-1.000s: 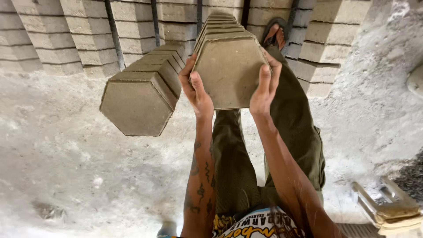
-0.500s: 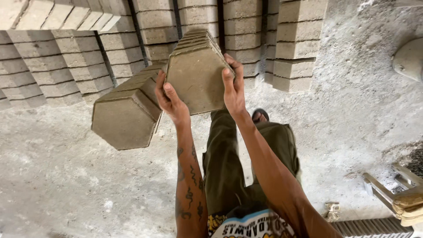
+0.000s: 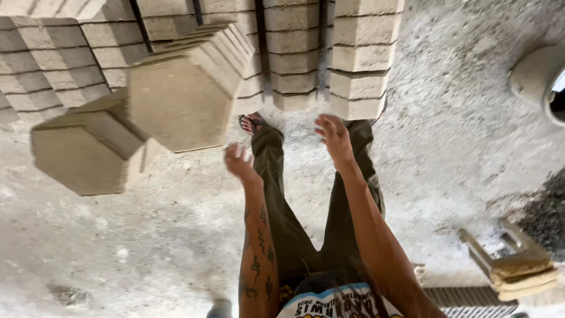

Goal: The person picks up hexagonal concrete bricks from the floor and stacks them on top of other bricks by hand.

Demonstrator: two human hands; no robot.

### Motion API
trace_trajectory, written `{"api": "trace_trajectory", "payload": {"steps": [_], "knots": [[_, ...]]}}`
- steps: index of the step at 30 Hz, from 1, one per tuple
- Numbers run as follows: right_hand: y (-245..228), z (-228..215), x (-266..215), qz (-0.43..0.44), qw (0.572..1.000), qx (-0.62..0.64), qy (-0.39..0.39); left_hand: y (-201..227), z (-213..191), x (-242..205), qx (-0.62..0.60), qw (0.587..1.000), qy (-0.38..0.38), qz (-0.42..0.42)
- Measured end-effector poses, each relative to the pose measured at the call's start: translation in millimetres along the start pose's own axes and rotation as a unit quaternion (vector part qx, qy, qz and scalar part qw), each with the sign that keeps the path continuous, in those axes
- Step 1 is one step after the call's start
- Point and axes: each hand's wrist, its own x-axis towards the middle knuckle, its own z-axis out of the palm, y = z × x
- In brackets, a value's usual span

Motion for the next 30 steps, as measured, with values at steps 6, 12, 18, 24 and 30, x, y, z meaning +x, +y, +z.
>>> {"api": "trace_trajectory", "payload": {"steps": [6, 12, 18, 24, 30], "knots": [[113, -165, 98, 0.073, 0.986, -0.049, 0.139, -181, 67, -62, 0.225, 0.957, -0.099, -0.154], [172, -214, 208, -0.004, 0.975, -0.05, 0.218, -273, 186, -73, 0.431, 0.876, -0.214, -0.003], [111, -169, 195, 0.128, 0.974, 0.025, 0.183, -279, 233, -68, 0.389, 0.906, -0.164, -0.031], [114, -136, 154, 0.101, 0.967, -0.013, 0.232, -239, 205, -86, 0.404, 0.896, -0.179, -0.044], [294, -141, 189, 0.146, 0.832, -0.533, -0.036, -212, 104, -17, 0.461, 0.867, -0.179, -0.059]]}}
